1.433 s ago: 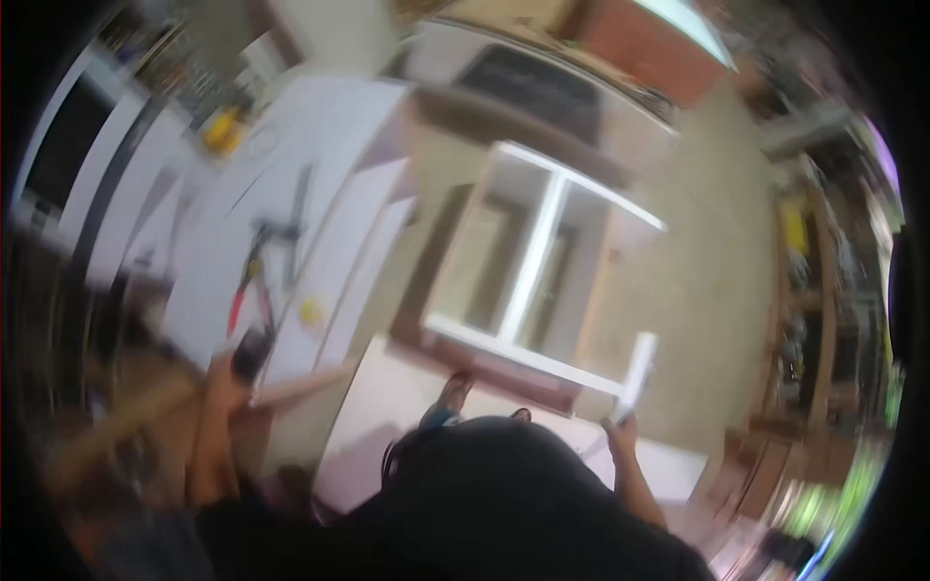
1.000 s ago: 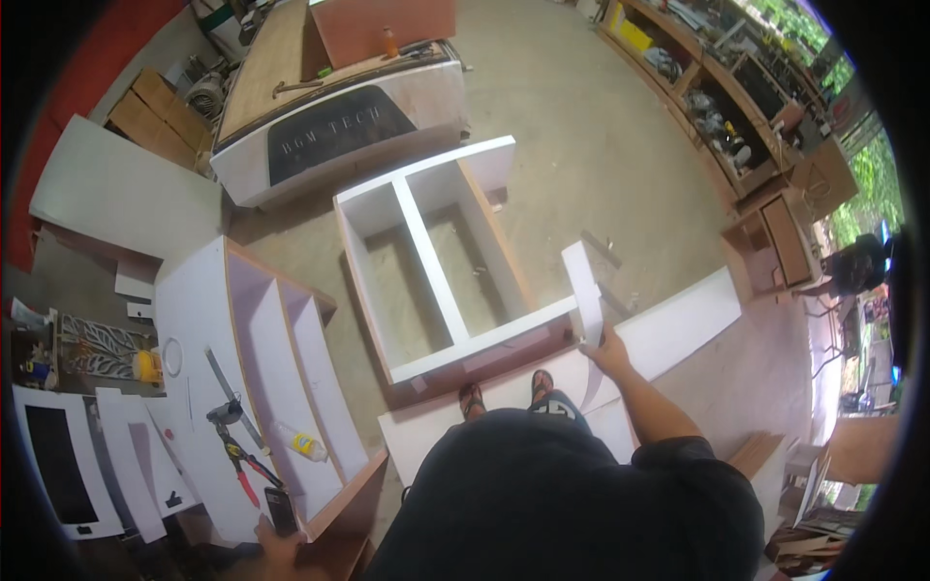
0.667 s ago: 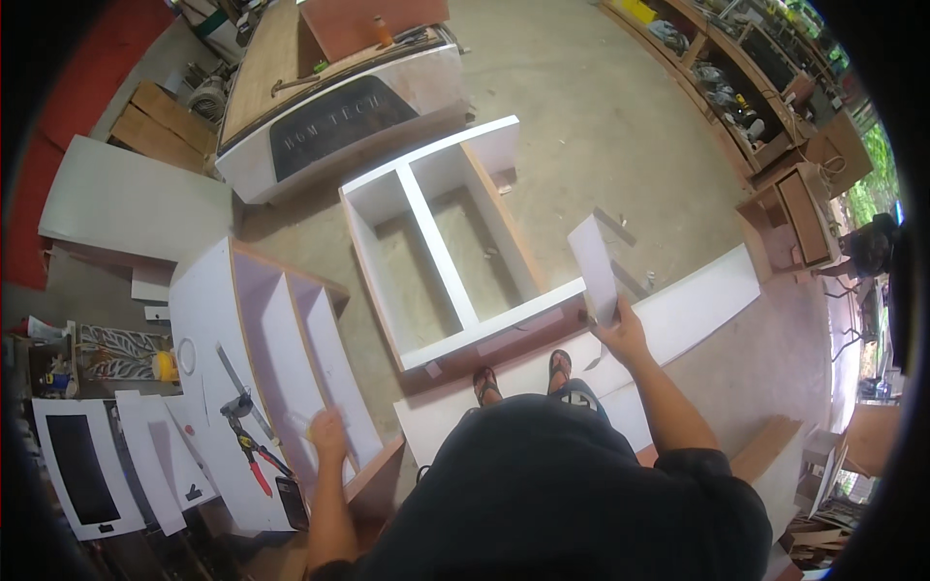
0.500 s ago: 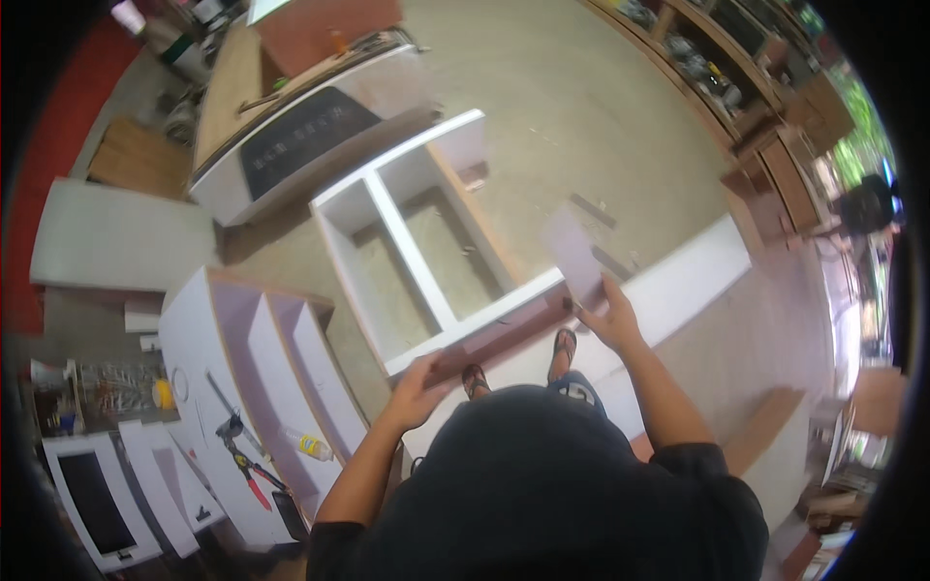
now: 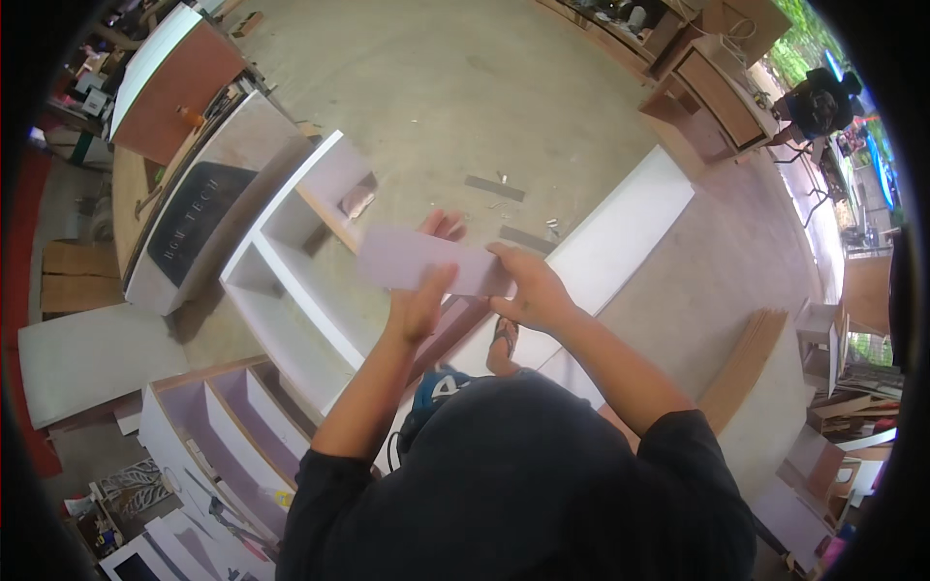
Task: The person cuts a laminate strip using a metal ruler and a utility knife, then sands the edges of the strip with a sanding block before placing it against a white cabinet structure.
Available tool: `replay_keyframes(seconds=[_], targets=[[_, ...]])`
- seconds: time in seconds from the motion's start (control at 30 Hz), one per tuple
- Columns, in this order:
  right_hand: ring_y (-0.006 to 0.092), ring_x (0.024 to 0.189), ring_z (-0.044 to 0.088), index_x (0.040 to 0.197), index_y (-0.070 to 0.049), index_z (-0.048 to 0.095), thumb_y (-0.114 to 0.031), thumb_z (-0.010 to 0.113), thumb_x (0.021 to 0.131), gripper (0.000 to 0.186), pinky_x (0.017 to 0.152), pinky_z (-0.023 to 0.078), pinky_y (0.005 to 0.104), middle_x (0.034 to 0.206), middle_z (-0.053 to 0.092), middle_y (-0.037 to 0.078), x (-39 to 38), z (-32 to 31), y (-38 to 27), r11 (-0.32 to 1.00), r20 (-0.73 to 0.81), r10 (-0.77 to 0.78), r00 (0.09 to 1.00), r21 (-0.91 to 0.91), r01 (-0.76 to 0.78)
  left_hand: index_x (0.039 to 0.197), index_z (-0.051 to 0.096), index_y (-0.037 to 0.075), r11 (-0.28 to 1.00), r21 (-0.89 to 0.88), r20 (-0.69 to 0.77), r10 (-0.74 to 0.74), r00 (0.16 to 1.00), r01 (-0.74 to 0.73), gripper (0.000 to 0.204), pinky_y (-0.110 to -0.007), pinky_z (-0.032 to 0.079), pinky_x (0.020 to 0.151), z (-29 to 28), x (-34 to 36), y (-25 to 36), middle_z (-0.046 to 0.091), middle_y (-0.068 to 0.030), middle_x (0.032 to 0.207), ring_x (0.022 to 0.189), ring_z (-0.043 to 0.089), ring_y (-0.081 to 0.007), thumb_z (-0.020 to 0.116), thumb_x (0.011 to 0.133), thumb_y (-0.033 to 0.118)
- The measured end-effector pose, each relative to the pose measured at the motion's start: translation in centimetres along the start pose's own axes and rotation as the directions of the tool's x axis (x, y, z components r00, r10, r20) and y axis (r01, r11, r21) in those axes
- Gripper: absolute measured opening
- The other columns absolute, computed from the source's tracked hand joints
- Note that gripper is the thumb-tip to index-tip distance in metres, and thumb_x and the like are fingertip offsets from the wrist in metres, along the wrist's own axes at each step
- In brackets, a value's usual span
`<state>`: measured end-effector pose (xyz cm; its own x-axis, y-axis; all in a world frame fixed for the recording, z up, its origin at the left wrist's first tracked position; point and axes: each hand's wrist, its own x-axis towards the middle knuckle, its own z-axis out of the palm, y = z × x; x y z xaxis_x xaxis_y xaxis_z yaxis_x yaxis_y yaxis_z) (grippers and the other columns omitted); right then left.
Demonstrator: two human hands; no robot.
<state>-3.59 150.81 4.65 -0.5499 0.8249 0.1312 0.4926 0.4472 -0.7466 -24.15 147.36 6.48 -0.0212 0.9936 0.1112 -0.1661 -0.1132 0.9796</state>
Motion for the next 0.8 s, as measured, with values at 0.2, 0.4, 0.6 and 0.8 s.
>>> replay_keyframes(seconds=[0.2, 0.4, 0.6, 0.8], targets=[[0.0391, 0.127, 0.053, 0.147, -0.006, 0.044, -0.038, 0.080, 0.080, 0.082, 0.108, 0.042, 0.0430, 0.136, 0.056, 0.022, 5.5, -7.2, 3.0, 0.989, -0.216, 0.079, 0.973, -0.102, -0.103, 0.141, 0.040, -0.007, 0.883, -0.445, -0.170, 0.079, 0.982, -0.149, 0.050, -0.047, 0.044, 0.104, 2.0, 12.4, 3.7, 0.061, -0.0168, 0.116, 0.109, 0.060, -0.0286, 0.050, 0.102, 0.022], [0.0348, 0.100, 0.065, 0.101, -0.001, 0.071, -0.038, 0.071, 0.092, 0.038, 0.091, 0.050, 0.0428, 0.108, 0.069, 0.020, 3.5, -12.2, 14.1, 0.932, -0.360, 0.279, 0.891, -0.122, -0.341, 0.130, 0.050, 0.005, 0.803, -0.334, -0.503, 0.292, 0.814, -0.494, 0.100, -0.049, 0.047, 0.089, -2.7, 22.0, 8.6, 0.059, -0.0124, 0.103, 0.092, 0.058, -0.0307, 0.053, 0.075, 0.089], [0.0178, 0.053, 0.058, 0.114, 0.000, 0.066, -0.030, 0.071, 0.091, 0.038, 0.052, 0.051, 0.0344, 0.077, 0.065, 0.013, 6.1, -13.2, 21.2, 0.603, -0.019, 0.789, 0.614, 0.216, -0.768, 0.137, 0.044, 0.001, 0.853, -0.196, -0.457, 0.357, 0.814, -0.484, 0.110, -0.051, 0.047, 0.091, -7.9, 30.2, 7.6, 0.058, -0.0158, 0.102, 0.095, 0.058, -0.0305, 0.041, 0.077, 0.093], [0.0177, 0.069, 0.063, 0.148, -0.003, 0.042, -0.013, 0.074, 0.089, 0.067, 0.061, 0.056, 0.0321, 0.082, 0.061, 0.009, 15.8, -13.9, 33.7, 0.527, 0.244, 0.749, 0.617, 0.347, -0.776, 0.131, 0.050, -0.001, 0.902, -0.224, -0.399, 0.260, 0.879, -0.368, 0.102, -0.046, 0.049, 0.086, -15.0, 41.1, 0.7, 0.061, -0.0144, 0.094, 0.091, 0.061, -0.0288, 0.048, 0.080, 0.088]])
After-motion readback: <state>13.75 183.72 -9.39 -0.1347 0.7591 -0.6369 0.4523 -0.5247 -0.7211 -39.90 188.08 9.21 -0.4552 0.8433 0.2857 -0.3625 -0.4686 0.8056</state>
